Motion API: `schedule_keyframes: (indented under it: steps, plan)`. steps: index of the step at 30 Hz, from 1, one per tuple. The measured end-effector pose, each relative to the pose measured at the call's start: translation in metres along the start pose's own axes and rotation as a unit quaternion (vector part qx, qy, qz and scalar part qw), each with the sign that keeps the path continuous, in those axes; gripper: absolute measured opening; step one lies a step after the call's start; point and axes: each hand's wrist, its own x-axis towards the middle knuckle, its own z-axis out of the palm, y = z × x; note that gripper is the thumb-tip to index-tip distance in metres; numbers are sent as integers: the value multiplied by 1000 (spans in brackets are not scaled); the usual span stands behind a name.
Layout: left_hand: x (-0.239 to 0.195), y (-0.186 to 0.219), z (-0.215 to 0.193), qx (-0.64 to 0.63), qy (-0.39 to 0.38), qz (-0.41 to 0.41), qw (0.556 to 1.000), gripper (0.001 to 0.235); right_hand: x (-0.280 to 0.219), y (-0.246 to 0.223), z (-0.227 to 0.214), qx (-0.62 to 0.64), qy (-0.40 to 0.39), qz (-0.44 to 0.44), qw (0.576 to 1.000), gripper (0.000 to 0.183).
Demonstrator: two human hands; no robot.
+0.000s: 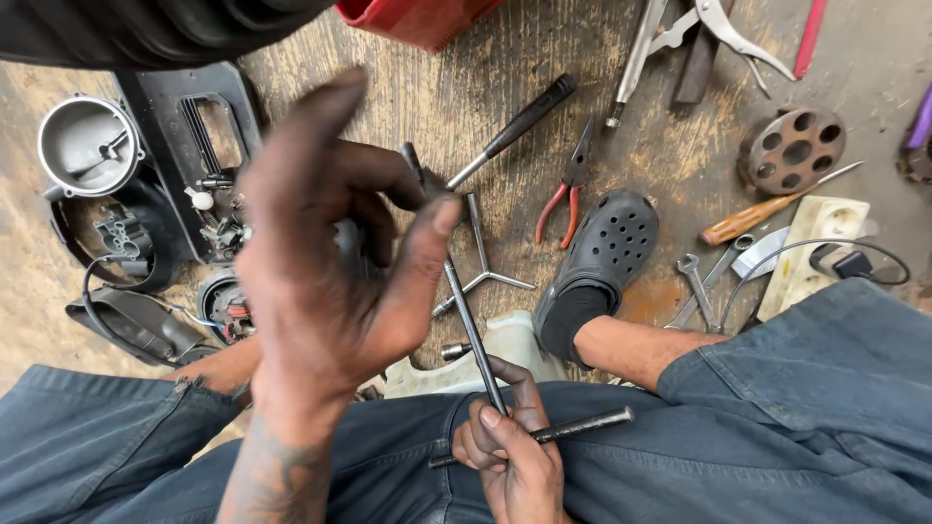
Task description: Disassembling and inspecting a carburetor and other engine components.
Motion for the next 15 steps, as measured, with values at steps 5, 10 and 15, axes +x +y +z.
schedule_keyframes:
  steps: [5, 10, 15]
  plan:
    - [9, 0, 23, -34, -67, -116, 990, 97, -7, -4, -5, 29, -14, -24, 999, 54]
    - [13, -20, 54, 13, -40, -89, 995, 115, -11, -7, -12, 37, -21, -56, 997, 58]
    - [45, 6, 79, -11, 32, -50, 998, 75, -12, -8, -14, 28, -24, -53, 998, 58]
